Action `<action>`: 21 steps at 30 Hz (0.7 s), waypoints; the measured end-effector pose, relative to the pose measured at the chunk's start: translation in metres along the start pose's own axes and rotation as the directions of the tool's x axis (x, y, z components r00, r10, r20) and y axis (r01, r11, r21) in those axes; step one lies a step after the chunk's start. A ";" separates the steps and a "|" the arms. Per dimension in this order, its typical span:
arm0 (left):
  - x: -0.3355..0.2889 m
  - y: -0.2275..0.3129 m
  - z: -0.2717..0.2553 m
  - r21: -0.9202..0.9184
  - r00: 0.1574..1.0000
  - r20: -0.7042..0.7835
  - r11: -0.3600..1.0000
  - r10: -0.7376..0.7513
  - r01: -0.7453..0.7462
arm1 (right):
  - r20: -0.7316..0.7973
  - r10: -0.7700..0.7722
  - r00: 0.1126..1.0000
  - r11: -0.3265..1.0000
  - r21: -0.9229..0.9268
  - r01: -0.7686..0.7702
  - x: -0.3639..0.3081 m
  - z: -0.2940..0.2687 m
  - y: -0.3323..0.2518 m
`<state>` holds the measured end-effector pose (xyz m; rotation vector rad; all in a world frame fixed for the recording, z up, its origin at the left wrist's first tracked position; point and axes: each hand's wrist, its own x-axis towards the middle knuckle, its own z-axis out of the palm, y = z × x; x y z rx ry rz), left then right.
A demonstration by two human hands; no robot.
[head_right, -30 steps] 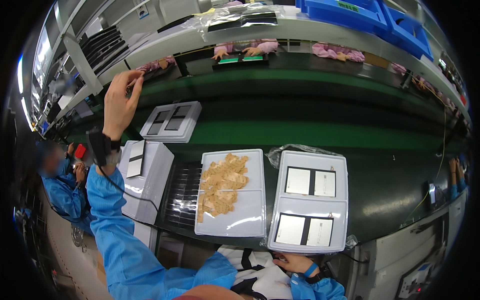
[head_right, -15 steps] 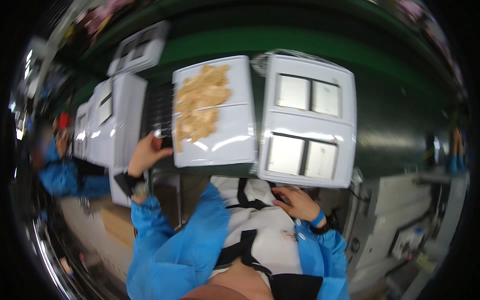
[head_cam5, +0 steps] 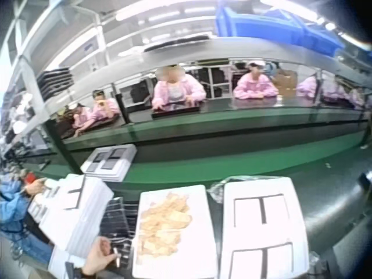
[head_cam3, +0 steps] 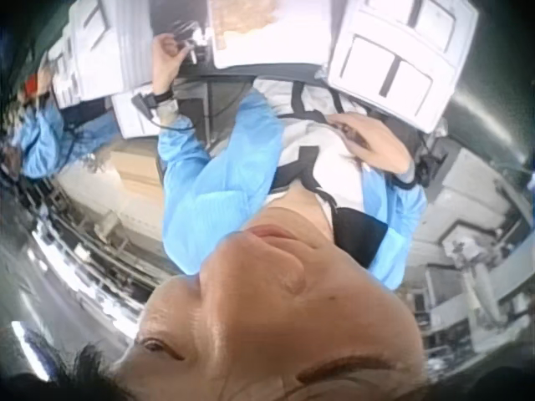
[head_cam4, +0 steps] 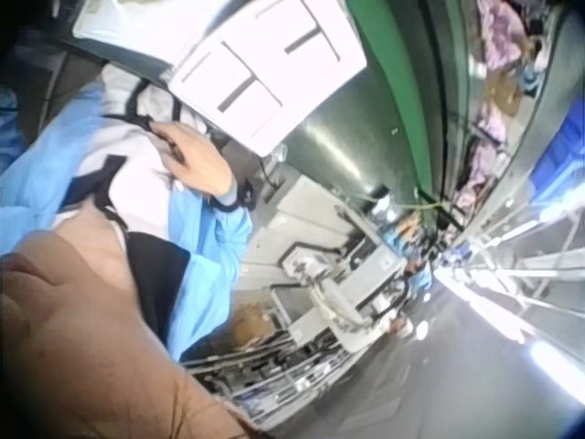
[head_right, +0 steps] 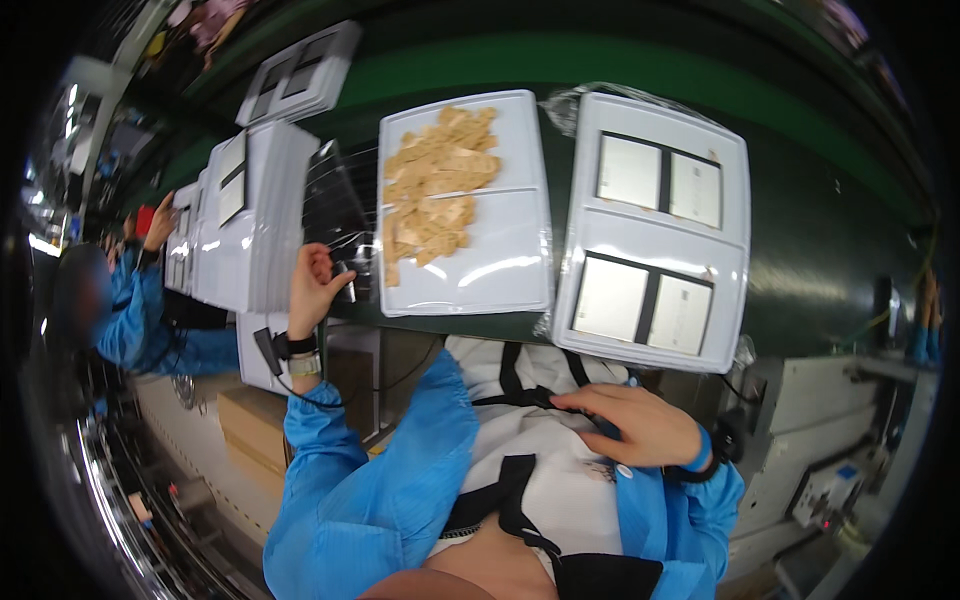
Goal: Applying small components and stickers to parts held in assembly trays.
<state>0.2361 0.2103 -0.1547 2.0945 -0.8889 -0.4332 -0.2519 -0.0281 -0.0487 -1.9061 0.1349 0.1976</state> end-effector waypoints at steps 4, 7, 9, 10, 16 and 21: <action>-0.012 0.014 -0.001 -0.211 0.996 -0.083 0.977 0.014 -0.031 | 0.091 -0.013 0.996 1.000 -0.003 0.013 0.000 -0.033 -0.034; -0.021 0.049 -0.006 -0.274 0.956 -0.286 0.952 0.059 -0.140 | -0.013 -0.060 0.998 0.995 0.081 0.061 0.008 -0.046 -0.045; -0.032 0.083 0.000 -0.229 0.945 -0.301 0.953 0.125 -0.199 | -0.086 -0.044 0.995 0.989 0.139 0.056 0.015 -0.049 -0.050; -0.036 0.101 0.006 -0.190 0.934 -0.307 0.949 0.184 -0.250 | -0.156 -0.014 0.988 0.979 0.201 0.045 0.020 -0.052 -0.054; -0.056 0.208 0.070 -0.067 0.800 -0.212 0.808 0.561 -0.585 | -0.365 -0.046 0.930 0.965 0.223 0.136 0.035 -0.056 -0.046; -0.083 0.236 0.133 -0.277 0.585 0.148 0.601 0.797 -0.749 | -0.801 -0.034 0.598 0.944 0.171 0.282 0.029 -0.053 -0.026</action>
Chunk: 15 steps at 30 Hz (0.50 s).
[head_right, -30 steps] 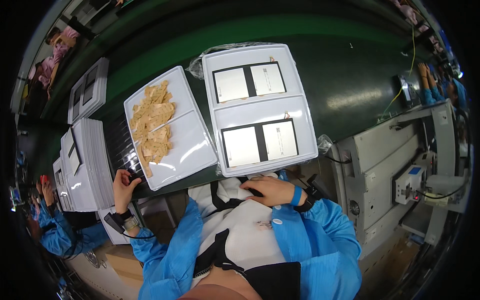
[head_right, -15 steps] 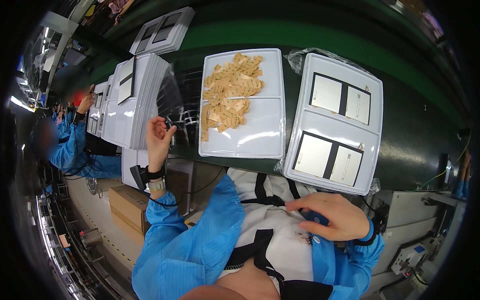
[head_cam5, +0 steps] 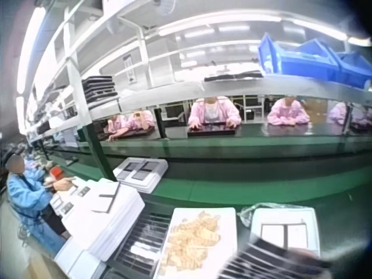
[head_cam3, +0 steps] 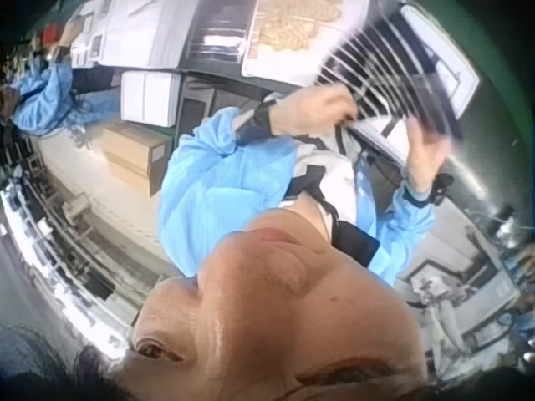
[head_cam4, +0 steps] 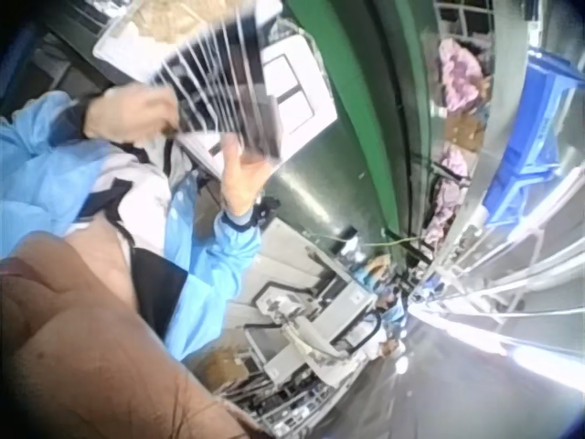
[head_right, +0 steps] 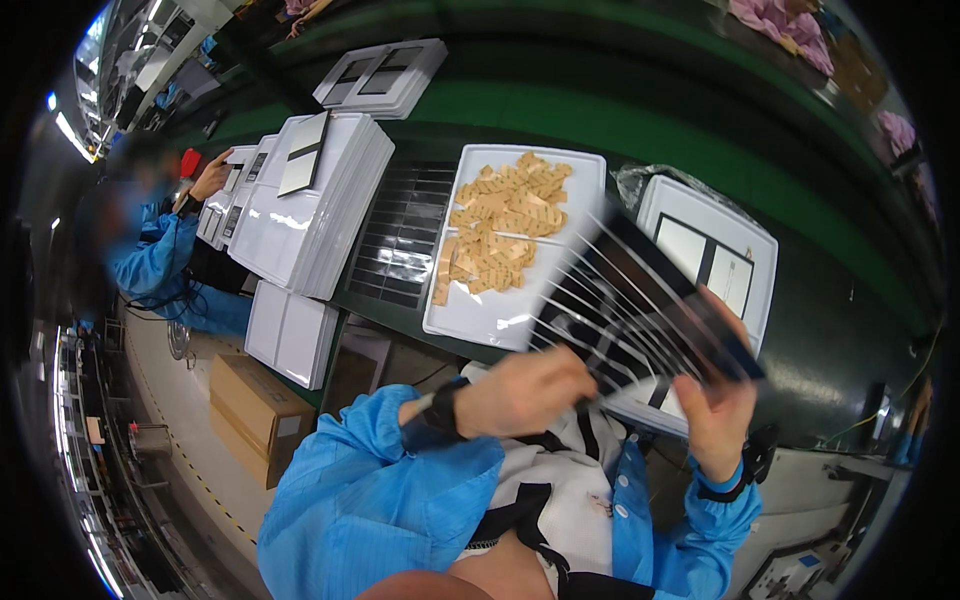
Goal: Applying small components and stickers to parts held in assembly trays.
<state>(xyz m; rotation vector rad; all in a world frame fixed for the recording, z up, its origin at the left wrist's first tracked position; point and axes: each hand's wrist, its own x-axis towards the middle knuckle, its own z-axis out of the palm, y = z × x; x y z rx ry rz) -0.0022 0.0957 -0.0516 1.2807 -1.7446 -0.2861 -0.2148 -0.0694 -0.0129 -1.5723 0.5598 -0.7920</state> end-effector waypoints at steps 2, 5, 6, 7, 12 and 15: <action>0.004 0.006 0.020 -0.131 0.992 0.115 0.991 0.057 -0.041 | -0.191 -0.087 0.978 0.986 -0.155 0.058 0.001 -0.008 0.003; 0.025 0.015 0.008 -0.271 0.975 0.158 0.956 0.158 -0.111 | -0.228 -0.016 0.973 0.987 -0.158 -0.021 -0.007 -0.032 0.011; 0.037 0.017 -0.004 -0.118 0.985 -0.020 0.978 0.172 -0.173 | -0.163 -0.022 0.986 0.976 -0.217 -0.014 -0.009 -0.033 0.003; 0.053 0.016 -0.015 0.035 0.958 -0.184 0.976 0.219 -0.217 | -0.252 0.040 0.967 0.985 -0.155 -0.081 -0.020 -0.039 0.013; 0.095 -0.008 -0.018 -0.007 0.981 -0.190 1.000 -0.023 0.022 | -0.021 0.091 0.996 0.986 -0.142 -0.093 -0.014 -0.031 0.010; 0.101 -0.022 -0.008 -0.351 0.968 -0.007 0.907 -0.250 0.232 | -0.017 0.064 0.998 0.985 -0.159 -0.066 -0.008 -0.028 0.006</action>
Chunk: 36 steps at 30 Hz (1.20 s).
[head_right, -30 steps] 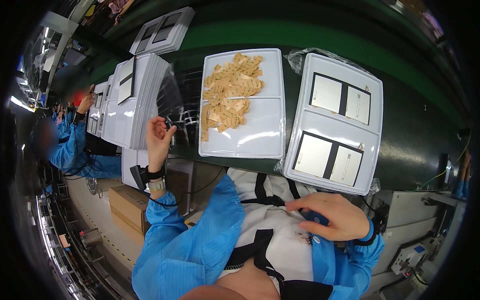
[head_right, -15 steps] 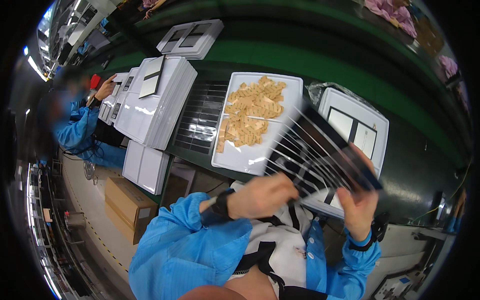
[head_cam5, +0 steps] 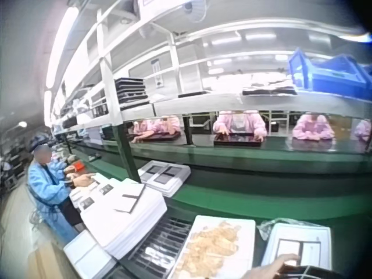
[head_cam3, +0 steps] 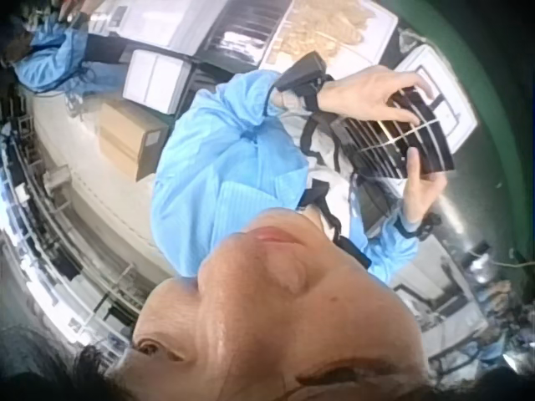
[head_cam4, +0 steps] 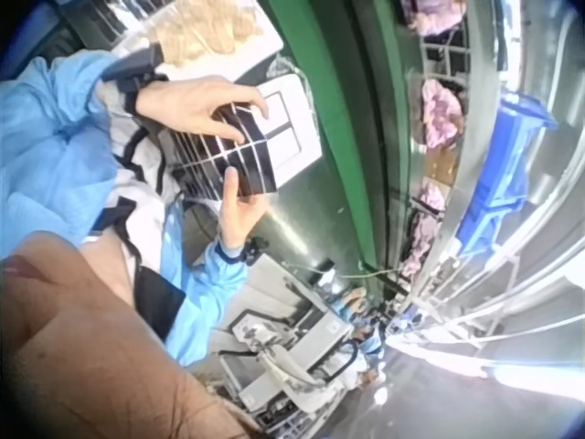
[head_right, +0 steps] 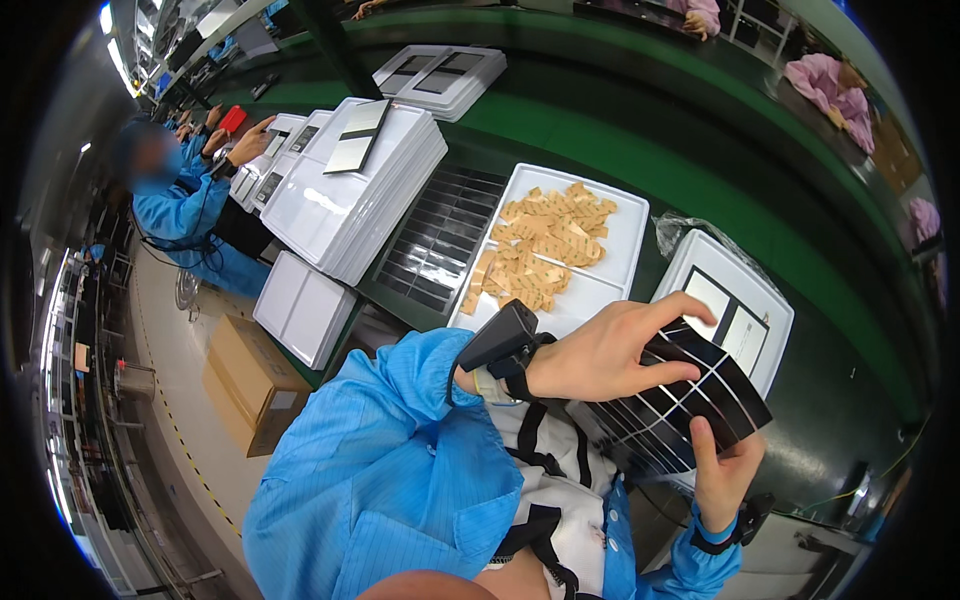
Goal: Applying small components and stickers to parts held in assembly trays.
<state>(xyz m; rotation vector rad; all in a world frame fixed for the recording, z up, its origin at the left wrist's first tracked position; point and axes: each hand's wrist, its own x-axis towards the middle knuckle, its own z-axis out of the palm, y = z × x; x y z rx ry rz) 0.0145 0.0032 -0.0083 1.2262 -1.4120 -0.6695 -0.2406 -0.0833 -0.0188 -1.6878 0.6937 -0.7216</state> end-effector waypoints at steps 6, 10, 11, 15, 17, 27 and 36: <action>-0.016 -0.010 -0.009 0.045 0.996 -0.029 0.995 -0.087 0.089 | -0.080 -0.080 0.994 0.996 0.042 0.084 0.017 0.014 -0.033; -0.021 -0.014 -0.012 -0.082 0.987 0.031 0.984 -0.155 0.157 | -0.022 -0.133 0.991 0.991 -0.018 0.133 0.018 0.003 -0.018; -0.020 -0.017 -0.018 -0.059 0.991 0.044 0.990 -0.129 0.132 | 0.014 -0.136 0.991 0.987 -0.081 0.137 0.028 -0.001 -0.017; -0.003 -0.004 -0.044 0.184 0.937 0.143 0.938 -0.320 0.293 | 0.035 -0.064 0.997 0.997 -0.046 0.065 0.041 -0.002 -0.020; -0.002 -0.016 -0.051 0.547 0.995 0.082 0.832 0.059 -0.095 | 0.007 -0.110 0.994 0.993 -0.046 0.110 0.055 0.012 -0.023; 0.021 -0.006 0.026 0.604 0.981 0.131 0.774 0.141 -0.192 | -0.018 -0.086 0.996 0.996 0.025 0.086 0.055 0.002 -0.002; 0.036 -0.014 0.035 0.526 0.972 0.184 0.820 0.149 -0.225 | -0.008 -0.170 0.985 0.981 -0.098 0.168 0.057 -0.019 0.014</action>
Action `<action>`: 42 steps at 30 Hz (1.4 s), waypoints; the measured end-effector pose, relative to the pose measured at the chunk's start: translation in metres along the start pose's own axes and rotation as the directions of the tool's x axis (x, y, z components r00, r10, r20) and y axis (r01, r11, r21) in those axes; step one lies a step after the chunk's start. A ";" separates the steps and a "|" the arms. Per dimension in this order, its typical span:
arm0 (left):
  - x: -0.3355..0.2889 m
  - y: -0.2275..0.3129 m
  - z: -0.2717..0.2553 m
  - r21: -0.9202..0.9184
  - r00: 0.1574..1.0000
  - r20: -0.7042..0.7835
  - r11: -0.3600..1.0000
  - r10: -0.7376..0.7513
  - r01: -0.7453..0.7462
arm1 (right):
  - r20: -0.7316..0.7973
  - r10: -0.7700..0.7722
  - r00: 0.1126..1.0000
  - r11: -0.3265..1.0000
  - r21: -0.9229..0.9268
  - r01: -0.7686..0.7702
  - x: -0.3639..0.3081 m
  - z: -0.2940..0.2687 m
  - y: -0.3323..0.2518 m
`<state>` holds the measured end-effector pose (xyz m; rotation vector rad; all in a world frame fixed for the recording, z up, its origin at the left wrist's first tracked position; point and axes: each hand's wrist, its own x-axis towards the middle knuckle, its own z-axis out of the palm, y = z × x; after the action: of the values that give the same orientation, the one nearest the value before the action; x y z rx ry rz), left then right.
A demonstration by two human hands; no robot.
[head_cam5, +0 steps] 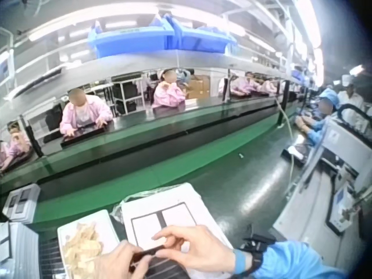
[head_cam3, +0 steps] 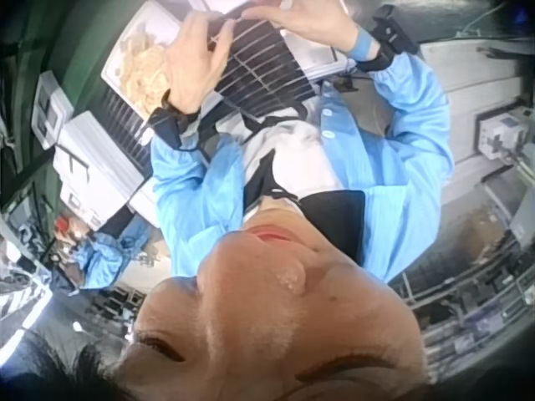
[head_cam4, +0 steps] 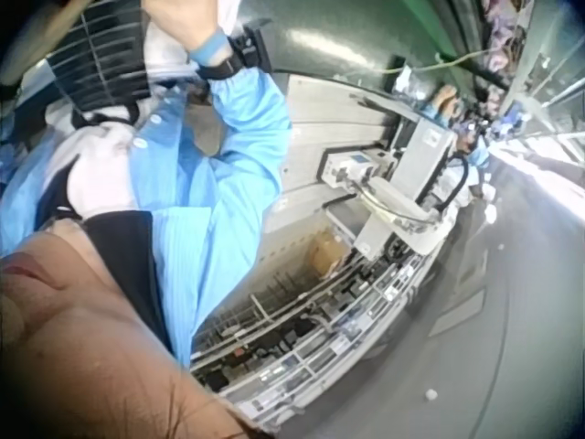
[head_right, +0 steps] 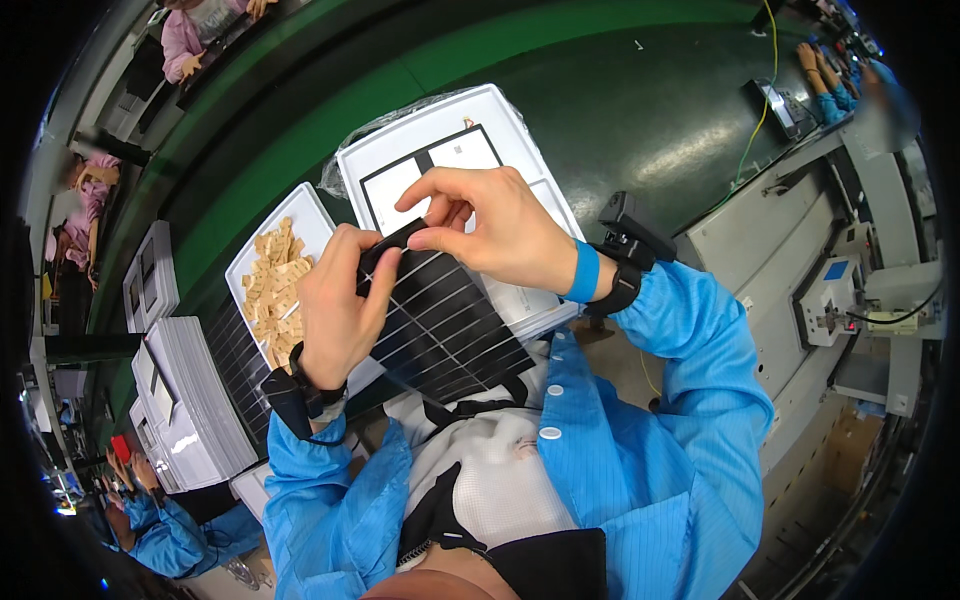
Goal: Applying small components and stickers to parts held in assembly trays.
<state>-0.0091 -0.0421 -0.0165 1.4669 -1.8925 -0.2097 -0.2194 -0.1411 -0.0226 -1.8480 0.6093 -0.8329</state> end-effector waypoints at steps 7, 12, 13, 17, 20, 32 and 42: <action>0.010 -0.006 0.011 0.111 1.000 0.012 0.994 0.018 -0.019 | -0.107 -0.094 0.990 0.994 -0.072 0.086 0.007 -0.001 0.011; 0.017 -0.012 0.020 0.054 0.990 0.130 0.997 -0.056 0.049 | -0.143 -0.136 0.980 0.980 -0.165 0.112 0.007 -0.013 0.013; 0.020 -0.013 0.021 0.050 0.990 0.128 0.997 -0.057 0.051 | -0.139 -0.134 0.981 0.980 -0.168 0.110 0.004 -0.013 0.009; 0.036 -0.014 0.028 0.005 0.915 0.341 0.974 -0.214 0.226 | -0.205 -0.181 0.962 0.957 -0.261 0.125 0.002 -0.029 0.008; 0.055 -0.021 0.029 0.159 0.876 0.394 0.959 -0.279 0.234 | -0.340 -0.005 0.940 1.000 0.006 0.007 0.021 -0.058 0.027; 0.070 -0.078 0.090 0.231 0.984 0.138 0.962 0.114 -0.144 | -0.068 0.385 0.921 0.922 -0.019 -0.387 0.085 -0.086 0.107; 0.068 -0.083 0.092 0.147 0.992 0.090 0.983 0.093 -0.106 | -0.069 0.429 0.901 0.902 -0.017 -0.431 0.089 -0.086 0.112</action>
<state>-0.0082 -0.1576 -0.0981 1.4775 -2.0821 -0.0819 -0.2331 -0.2985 -0.0763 -1.6284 1.0327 -0.5870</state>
